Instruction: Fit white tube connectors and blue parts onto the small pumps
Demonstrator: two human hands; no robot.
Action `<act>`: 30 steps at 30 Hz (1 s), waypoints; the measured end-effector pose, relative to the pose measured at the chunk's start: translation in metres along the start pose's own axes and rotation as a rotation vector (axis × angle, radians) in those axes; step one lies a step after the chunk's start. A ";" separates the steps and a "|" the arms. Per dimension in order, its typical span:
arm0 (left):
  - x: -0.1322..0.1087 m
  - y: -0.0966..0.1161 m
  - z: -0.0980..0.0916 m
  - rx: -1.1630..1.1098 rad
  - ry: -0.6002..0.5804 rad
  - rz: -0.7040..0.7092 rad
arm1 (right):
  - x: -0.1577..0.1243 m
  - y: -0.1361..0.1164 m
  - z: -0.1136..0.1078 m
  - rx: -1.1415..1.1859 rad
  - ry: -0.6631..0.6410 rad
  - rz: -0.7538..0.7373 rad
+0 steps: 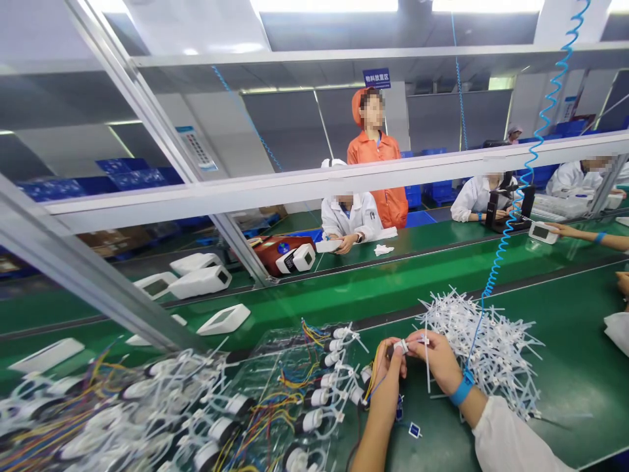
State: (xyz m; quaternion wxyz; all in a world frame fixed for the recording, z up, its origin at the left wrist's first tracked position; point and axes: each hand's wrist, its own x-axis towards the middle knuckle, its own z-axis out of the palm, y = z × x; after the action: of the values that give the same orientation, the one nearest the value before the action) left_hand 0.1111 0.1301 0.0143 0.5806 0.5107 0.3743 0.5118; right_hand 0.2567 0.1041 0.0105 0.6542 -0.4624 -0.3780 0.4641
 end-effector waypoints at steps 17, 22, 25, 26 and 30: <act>0.009 -0.023 -0.005 -0.099 0.080 0.020 | 0.008 0.014 0.003 0.174 -0.032 0.021; 0.011 -0.020 -0.005 -0.141 0.138 -0.005 | 0.011 0.015 0.004 0.213 -0.060 0.032; 0.009 -0.010 -0.005 -0.259 0.190 -0.033 | 0.008 0.013 0.000 0.268 -0.091 0.064; 0.009 -0.008 -0.005 -0.273 0.200 -0.028 | 0.007 0.013 -0.001 0.287 -0.103 0.078; 0.010 -0.007 -0.008 -0.260 0.238 -0.009 | 0.005 0.013 -0.008 0.353 -0.169 0.133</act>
State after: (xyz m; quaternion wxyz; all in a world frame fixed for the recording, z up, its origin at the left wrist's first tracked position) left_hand 0.1067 0.1420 0.0068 0.5957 0.3653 0.3733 0.6102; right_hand 0.2620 0.1087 -0.0034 0.6589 -0.3241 -0.3129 0.6025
